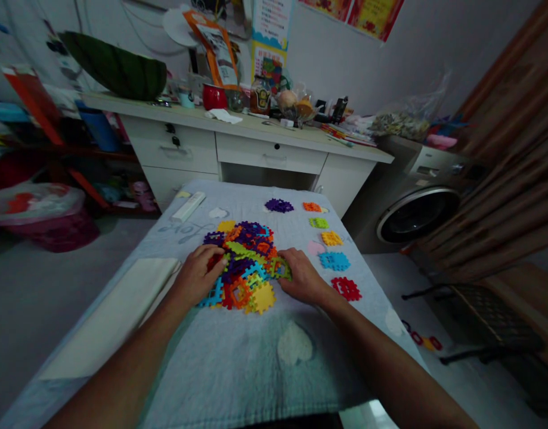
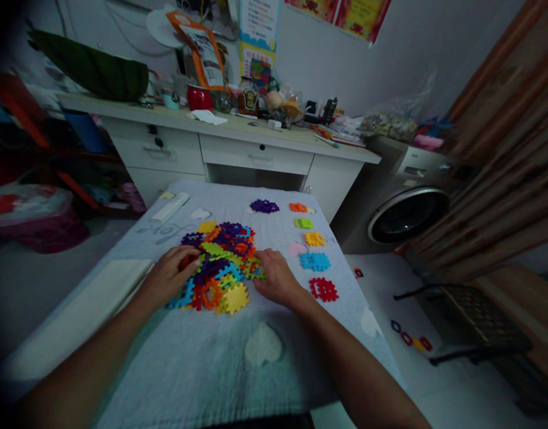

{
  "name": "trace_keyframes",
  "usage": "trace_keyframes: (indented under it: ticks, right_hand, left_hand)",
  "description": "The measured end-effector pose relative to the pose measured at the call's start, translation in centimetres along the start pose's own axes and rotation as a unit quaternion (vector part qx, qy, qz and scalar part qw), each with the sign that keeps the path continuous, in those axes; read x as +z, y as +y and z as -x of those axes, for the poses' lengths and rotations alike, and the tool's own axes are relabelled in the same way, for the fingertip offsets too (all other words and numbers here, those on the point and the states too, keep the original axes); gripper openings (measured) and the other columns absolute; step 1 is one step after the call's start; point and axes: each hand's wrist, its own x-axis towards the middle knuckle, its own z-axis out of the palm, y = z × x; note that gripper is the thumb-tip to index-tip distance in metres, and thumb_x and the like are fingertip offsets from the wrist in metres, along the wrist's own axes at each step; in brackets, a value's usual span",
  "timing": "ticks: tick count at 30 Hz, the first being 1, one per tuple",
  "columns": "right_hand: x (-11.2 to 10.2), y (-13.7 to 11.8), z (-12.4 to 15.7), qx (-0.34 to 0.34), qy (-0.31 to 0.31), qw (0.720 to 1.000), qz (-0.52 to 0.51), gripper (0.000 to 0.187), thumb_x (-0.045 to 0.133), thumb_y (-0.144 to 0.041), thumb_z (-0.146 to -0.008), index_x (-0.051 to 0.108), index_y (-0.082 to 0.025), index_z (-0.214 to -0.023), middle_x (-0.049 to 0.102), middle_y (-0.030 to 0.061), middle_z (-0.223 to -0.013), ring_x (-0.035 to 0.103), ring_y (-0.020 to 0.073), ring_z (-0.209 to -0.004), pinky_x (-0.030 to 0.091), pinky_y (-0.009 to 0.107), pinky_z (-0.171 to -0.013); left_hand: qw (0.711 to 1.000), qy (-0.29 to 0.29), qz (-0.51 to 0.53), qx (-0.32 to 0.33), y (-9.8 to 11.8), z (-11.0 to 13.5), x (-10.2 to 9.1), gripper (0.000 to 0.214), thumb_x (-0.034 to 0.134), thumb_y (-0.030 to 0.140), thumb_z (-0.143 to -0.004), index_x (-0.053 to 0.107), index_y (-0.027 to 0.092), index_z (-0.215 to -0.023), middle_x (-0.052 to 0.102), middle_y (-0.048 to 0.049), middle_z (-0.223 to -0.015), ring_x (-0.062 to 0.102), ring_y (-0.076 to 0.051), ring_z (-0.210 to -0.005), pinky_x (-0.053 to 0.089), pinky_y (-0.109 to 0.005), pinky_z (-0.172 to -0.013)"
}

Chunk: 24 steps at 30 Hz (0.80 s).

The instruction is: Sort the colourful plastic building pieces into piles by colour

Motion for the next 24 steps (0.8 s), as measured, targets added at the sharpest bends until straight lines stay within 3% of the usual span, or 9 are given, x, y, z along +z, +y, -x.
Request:
trace_keyframes:
  ticks: [4,9,14,18,24]
  right_hand:
    - [-1.5,2.2,-0.6,0.011,0.005,0.999,0.030,0.064,0.060,-0.013,-0.072,0.045,-0.013,-0.134,0.055,0.0135,-0.126,0.049,0.0250,-0.115,0.040,0.040,-0.100]
    - [-4.2,7.6,-3.4,0.056,0.014,0.994,0.090,0.058,0.060,-0.010,-0.074,0.049,-0.013,-0.131,0.056,0.0144,-0.128,0.050,0.0260,-0.117,0.039,0.042,-0.102]
    - [-6.3,13.2,-7.2,0.168,0.010,0.977,0.129,0.052,0.059,-0.007,-0.076,0.055,-0.020,-0.126,0.057,0.0118,-0.132,0.053,0.0268,-0.116,0.041,0.044,-0.100]
    - [-6.6,15.7,-9.5,0.216,-0.033,0.964,0.149,0.052,0.062,-0.007,-0.074,0.058,-0.022,-0.124,0.059,0.0113,-0.130,0.055,0.0286,-0.113,0.044,0.042,-0.095]
    - [-5.5,16.8,-10.9,0.227,-0.026,0.961,0.155,0.053,0.062,-0.007,-0.075,0.058,-0.023,-0.125,0.059,0.0117,-0.131,0.054,0.0299,-0.113,0.044,0.044,-0.094]
  left_hand:
    - [1.000,0.008,-0.017,0.008,0.0,0.1,0.0,0.038,0.047,0.050,-0.089,0.064,0.020,-0.103,0.061,-0.0088,-0.114,0.057,-0.025,-0.109,0.044,-0.042,-0.099]
    - [0.996,0.036,-0.073,0.021,0.1,0.1,-0.2,0.036,0.048,0.048,-0.088,0.064,0.020,-0.105,0.058,-0.0103,-0.120,0.055,-0.027,-0.113,0.043,-0.045,-0.100]
    - [0.997,0.030,-0.070,0.020,0.0,0.0,-0.3,0.036,0.049,0.048,-0.088,0.064,0.020,-0.106,0.058,-0.0102,-0.122,0.055,-0.028,-0.115,0.043,-0.046,-0.101]
    - [0.997,0.033,-0.069,0.019,0.1,0.0,-0.3,0.036,0.050,0.049,-0.087,0.064,0.022,-0.106,0.058,-0.0098,-0.122,0.055,-0.029,-0.115,0.043,-0.047,-0.102]
    - [0.996,0.029,-0.076,0.023,0.0,0.0,-0.3,0.035,0.049,0.048,-0.088,0.064,0.022,-0.105,0.058,-0.0095,-0.122,0.054,-0.029,-0.117,0.043,-0.046,-0.102]
